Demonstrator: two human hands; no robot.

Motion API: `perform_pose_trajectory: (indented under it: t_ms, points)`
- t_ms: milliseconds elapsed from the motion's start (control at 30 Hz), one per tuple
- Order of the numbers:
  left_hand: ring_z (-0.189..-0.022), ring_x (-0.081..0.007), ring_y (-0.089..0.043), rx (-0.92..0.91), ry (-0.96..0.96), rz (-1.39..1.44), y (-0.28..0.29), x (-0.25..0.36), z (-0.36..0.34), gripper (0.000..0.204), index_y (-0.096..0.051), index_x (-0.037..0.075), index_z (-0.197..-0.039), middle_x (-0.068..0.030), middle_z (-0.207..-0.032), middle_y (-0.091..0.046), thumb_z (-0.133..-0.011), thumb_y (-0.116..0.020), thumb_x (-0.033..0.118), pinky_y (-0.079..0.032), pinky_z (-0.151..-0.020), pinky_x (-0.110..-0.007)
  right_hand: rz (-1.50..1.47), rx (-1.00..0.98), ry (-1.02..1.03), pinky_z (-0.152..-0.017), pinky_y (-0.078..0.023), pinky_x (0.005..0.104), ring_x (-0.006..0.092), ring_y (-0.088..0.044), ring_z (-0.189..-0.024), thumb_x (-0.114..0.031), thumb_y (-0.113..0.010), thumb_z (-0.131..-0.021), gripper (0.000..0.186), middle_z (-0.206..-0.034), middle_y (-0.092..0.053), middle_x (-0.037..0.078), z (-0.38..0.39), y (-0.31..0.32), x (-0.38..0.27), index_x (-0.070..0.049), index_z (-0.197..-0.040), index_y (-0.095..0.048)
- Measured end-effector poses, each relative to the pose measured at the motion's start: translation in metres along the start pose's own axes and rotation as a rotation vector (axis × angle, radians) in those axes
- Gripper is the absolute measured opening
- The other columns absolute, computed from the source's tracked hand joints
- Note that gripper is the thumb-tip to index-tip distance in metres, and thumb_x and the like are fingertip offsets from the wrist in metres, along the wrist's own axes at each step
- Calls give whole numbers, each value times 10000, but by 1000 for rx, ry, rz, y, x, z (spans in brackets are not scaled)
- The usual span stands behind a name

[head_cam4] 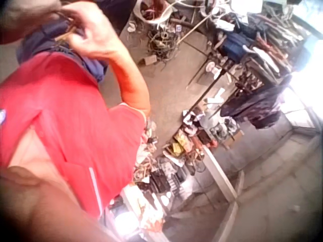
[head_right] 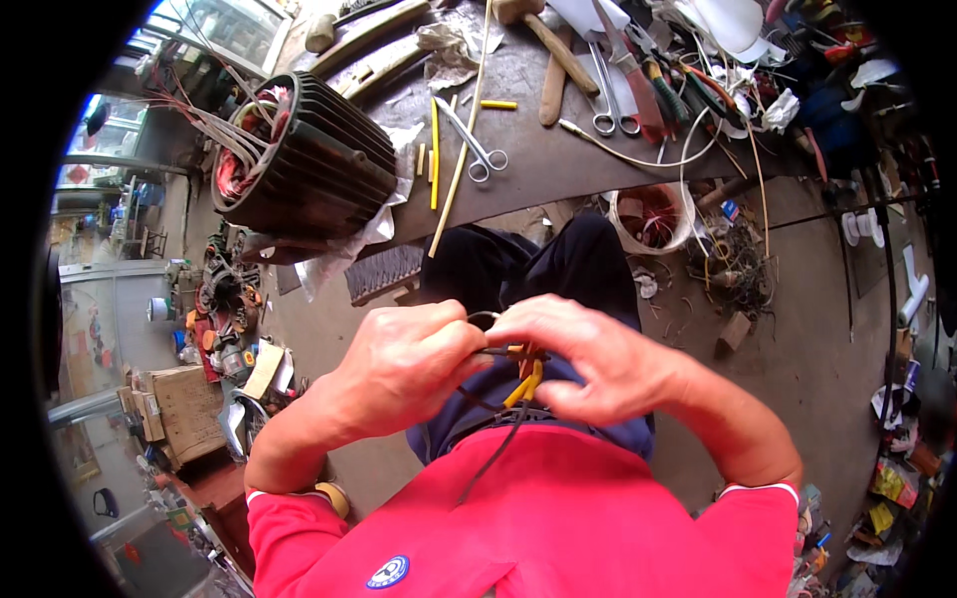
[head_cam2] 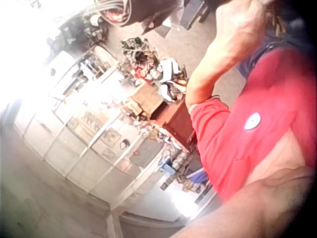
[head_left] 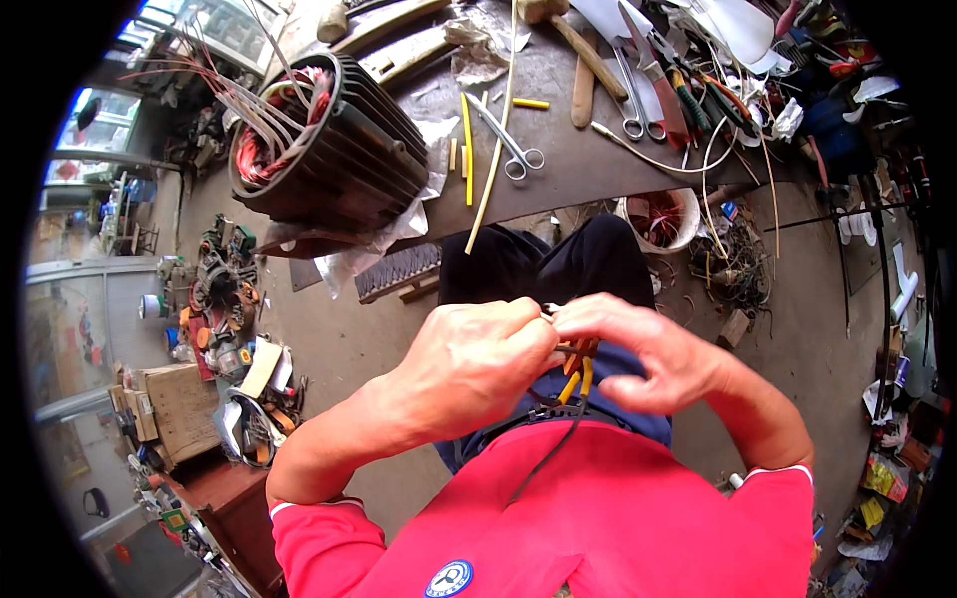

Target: The person strips the insulation from a wire using pliers and then inserts the exposed end into a terminal on a small electrical component. They subsequently cut a piece of yellow heat shrink tubing with scissors and slide it onto the wire before inserting the wire into another terminal on the component.

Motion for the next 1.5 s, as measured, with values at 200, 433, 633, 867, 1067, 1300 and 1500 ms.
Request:
perform_pose_trajectory:
  t_ms: [200,433,633,867,1067,1300,1500]
  points:
    - [-665,-315,-604,-71,40,-170,9,-10,-14,202,-593,51,-830,-103,-736,-561,-806,-779,129,-475,-579,-424,119,327,-64,-630,-501,343,253,-624,-698,-13,-691,-898,135,-802,-648,100,2,9,2,-18,-1032,-689]
    - [-660,-312,-583,-45,-15,-197,29,-10,-26,171,-619,56,-843,-93,-721,-541,-808,-778,108,-451,-583,-422,109,351,-152,-594,-505,319,215,-651,-664,-48,-696,-896,119,-803,-655,106,22,26,5,4,-1001,-674]
    - [-629,-288,-581,-21,-133,-140,15,2,-46,196,-641,54,-860,-84,-711,-533,-774,-808,110,-446,-546,-403,110,476,-69,-558,-487,306,187,-628,-598,-22,-718,-893,56,-751,-659,112,17,34,-3,0,-938,-693]
    - [-579,-223,-528,304,181,-12,59,-45,-28,127,-652,-13,-825,-92,-673,-547,-914,-715,52,-416,-532,-341,-49,675,-218,-507,-387,247,48,-494,-549,-9,-706,-901,43,-620,-574,17,51,63,13,3,-873,-676]
    - [-769,-270,-613,329,-157,-186,34,7,-34,450,-689,-8,-1103,-150,-919,-642,-724,-886,133,-489,-650,-331,55,577,-176,-503,-391,263,69,-504,-536,-3,-702,-878,37,-617,-567,30,36,58,-1,0,-856,-672]
    - [-652,-220,-566,295,-362,-229,10,17,-28,309,-665,-4,-948,-82,-804,-583,-657,-755,48,-431,-569,-355,-24,446,-194,-536,-457,308,167,-585,-560,-28,-727,-856,87,-678,-613,87,19,37,-8,-2,-919,-672]
    - [-659,-227,-562,-56,501,610,-18,-37,-12,176,-599,-17,-874,-90,-794,-590,-965,-647,126,-455,-607,-324,172,490,23,-556,-468,313,189,-607,-595,-13,-722,-886,44,-706,-622,114,8,34,-26,2,-888,-681]
Point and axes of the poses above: each hand's wrist, its own z-axis away from the middle knuckle, its own y-axis out of the back of the hand, x = y × z, the point moved 8 cm from there along -z, towards the middle knuckle
